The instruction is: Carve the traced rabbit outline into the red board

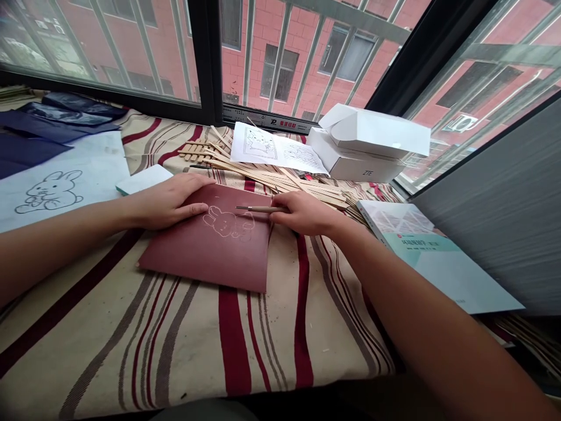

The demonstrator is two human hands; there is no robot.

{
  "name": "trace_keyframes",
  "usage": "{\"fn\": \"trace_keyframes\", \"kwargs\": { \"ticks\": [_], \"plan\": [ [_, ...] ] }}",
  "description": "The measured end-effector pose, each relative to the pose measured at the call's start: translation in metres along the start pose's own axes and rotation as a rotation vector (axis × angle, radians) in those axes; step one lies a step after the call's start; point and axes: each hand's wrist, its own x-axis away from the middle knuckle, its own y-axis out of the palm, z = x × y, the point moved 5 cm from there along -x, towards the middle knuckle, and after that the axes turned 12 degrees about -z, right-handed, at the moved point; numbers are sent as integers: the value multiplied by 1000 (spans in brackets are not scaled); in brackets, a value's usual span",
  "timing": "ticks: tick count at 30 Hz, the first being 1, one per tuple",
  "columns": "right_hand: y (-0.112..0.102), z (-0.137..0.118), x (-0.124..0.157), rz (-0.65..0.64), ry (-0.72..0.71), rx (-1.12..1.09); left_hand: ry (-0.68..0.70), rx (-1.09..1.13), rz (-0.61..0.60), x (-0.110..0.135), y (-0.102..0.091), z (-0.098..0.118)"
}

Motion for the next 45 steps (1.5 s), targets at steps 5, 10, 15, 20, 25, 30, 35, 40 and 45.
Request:
{"fn": "trace_keyframes", "kwargs": {
  "ticks": [5,10,15,20,25,30,35,40,45],
  "plan": [
    [-14,3,3,85,-57,-248,-91,-137,20,8,1,3],
    [-33,-3,7,249,-349,-822,-163,-210,29,14,3,9],
    [-49,-11,-3,402,-500,-1014,-213,-214,55,17,4,13],
    [-59,-27,-26,486,-599,-1204,-220,-223,95,18,6,12],
    [-31,-81,-56,213,-631,-1193,-140,-112,154,20,8,10],
    [4,-98,-76,42,-607,-1379,-51,50,190,19,10,9],
    [7,-90,-84,137,-548,-1429,-56,97,197,16,13,4],
    [7,-95,-86,198,-605,-1405,-55,106,195,17,12,4],
    [10,-99,-84,219,-600,-1387,-61,101,181,17,11,6]
  ]
}}
